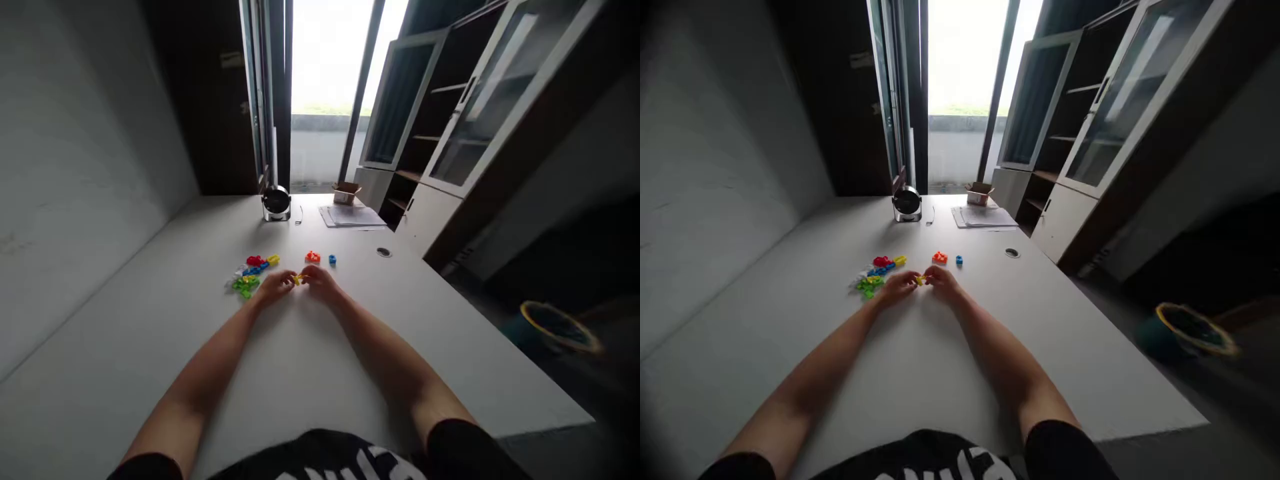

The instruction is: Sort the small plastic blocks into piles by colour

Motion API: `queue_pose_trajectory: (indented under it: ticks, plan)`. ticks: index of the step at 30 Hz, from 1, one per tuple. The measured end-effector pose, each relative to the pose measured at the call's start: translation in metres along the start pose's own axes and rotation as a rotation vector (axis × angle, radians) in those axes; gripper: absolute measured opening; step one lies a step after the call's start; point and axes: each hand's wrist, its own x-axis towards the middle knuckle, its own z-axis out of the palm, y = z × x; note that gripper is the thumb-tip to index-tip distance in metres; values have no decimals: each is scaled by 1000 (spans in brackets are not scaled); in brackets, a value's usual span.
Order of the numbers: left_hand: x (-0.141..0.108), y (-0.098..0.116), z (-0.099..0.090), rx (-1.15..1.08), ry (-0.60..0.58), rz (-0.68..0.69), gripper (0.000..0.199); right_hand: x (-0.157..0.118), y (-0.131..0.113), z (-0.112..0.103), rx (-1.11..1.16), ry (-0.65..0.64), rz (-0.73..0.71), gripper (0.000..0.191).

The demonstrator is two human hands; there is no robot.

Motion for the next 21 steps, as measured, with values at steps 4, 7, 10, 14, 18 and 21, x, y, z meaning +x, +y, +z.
queue_pose_trajectory:
  ticks: [4, 7, 10, 14, 18, 21]
  plan:
    - [0, 2, -2, 4, 1, -14, 30, 0, 4, 1, 5, -43, 0, 29]
    - [-2, 8, -4, 53, -4, -6, 26, 1, 5, 0, -54, -59, -5, 27]
    - [-3, 14, -5, 123, -16, -8, 25, 1, 6, -1, -79, -64, -10, 24]
    - [-3, 18, -5, 202, -16, -26, 26, 2, 8, -2, -97, -54, -6, 25]
    - [-2, 18, -4, 240, -3, -14, 24, 2, 10, -1, -99, -43, -16, 25]
    - [-2, 17, -4, 253, 10, 0, 21, 1, 7, -1, -92, -37, -14, 27]
